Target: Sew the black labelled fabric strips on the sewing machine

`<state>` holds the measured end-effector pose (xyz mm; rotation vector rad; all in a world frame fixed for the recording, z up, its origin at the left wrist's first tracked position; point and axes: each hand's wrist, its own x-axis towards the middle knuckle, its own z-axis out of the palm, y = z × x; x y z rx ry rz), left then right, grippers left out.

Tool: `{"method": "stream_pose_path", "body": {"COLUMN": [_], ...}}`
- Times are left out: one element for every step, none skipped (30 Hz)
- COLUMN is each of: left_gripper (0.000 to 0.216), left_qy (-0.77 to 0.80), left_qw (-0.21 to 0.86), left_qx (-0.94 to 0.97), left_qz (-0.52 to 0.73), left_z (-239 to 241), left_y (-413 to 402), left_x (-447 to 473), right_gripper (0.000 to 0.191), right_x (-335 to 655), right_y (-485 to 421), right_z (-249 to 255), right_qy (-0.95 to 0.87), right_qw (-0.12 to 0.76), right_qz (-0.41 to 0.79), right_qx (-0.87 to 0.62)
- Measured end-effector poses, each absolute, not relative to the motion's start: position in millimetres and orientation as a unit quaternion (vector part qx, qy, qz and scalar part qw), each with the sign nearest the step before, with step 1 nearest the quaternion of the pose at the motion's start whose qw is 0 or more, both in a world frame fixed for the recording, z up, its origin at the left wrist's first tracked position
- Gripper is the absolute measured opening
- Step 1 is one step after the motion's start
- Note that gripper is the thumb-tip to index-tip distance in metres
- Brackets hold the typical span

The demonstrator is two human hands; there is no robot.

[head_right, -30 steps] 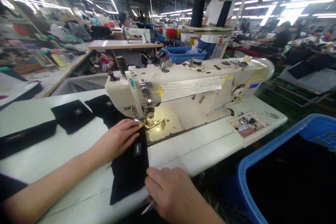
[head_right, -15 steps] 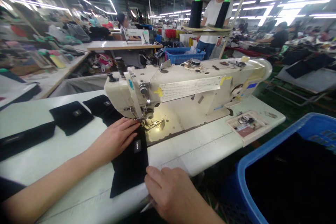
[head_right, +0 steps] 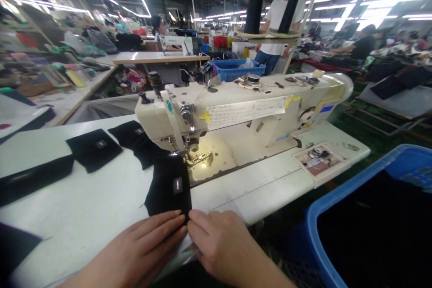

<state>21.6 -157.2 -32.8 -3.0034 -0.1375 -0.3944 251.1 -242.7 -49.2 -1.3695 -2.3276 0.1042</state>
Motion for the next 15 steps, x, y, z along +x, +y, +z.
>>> {"method": "stream_pose_path", "body": {"left_gripper": [0.042, 0.042, 0.042, 0.041, 0.040, 0.039, 0.038, 0.037, 0.036, 0.036, 0.035, 0.035, 0.034, 0.034, 0.033], "left_qy": [-0.045, -0.046, -0.048, -0.050, -0.051, -0.054, -0.056, -0.059, -0.062, -0.064, -0.065, -0.065, -0.064, -0.065, -0.066], "left_qw": [0.049, 0.042, 0.037, 0.032, 0.027, 0.023, 0.021, 0.019, 0.018, 0.017, 0.016, 0.016, 0.016, 0.016, 0.015], "left_qx": [-0.989, -0.990, -0.989, -0.989, -0.988, -0.988, -0.987, -0.985, -0.984, -0.984, -0.983, -0.983, -0.983, -0.984, -0.983], "left_qz": [-0.130, -0.129, -0.133, -0.137, -0.140, -0.145, -0.152, -0.159, -0.164, -0.167, -0.169, -0.170, -0.169, -0.167, -0.170], "left_z": [-33, -33, -31, -30, -28, -26, -25, -25, -25, -25, -25, -25, -25, -25, -25], "left_y": [-155, -154, -153, -152, -151, -151, -150, -149, -147, -146, -144, -142, -139, -137, -135], "left_x": [22, 23, 24, 26, 27, 28, 29, 30, 31, 32, 32, 33, 33, 34, 34], "right_gripper": [0.024, 0.024, 0.025, 0.025, 0.025, 0.025, 0.025, 0.025, 0.025, 0.024, 0.023, 0.023, 0.023, 0.022, 0.022], "right_x": [251, 251, 251, 251, 251, 251, 252, 252, 252, 252, 252, 252, 252, 252, 252], "right_y": [-242, -241, -240, -239, -238, -237, -235, -234, -232, -230, -227, -225, -223, -221, -218], "right_z": [-49, -49, -50, -50, -49, -49, -48, -47, -45, -44, -43, -42, -42, -42, -42], "right_qy": [-0.840, -0.840, -0.840, -0.839, -0.839, -0.839, -0.838, -0.837, -0.836, -0.836, -0.835, -0.835, -0.835, -0.834, -0.832], "right_qw": [0.216, 0.213, 0.210, 0.207, 0.203, 0.199, 0.194, 0.188, 0.182, 0.178, 0.175, 0.174, 0.175, 0.177, 0.179], "right_qz": [0.042, 0.045, 0.048, 0.051, 0.055, 0.058, 0.062, 0.064, 0.067, 0.068, 0.067, 0.064, 0.062, 0.060, 0.059], "right_qx": [-0.495, -0.496, -0.498, -0.500, -0.502, -0.504, -0.507, -0.510, -0.513, -0.515, -0.517, -0.518, -0.519, -0.519, -0.521]}}
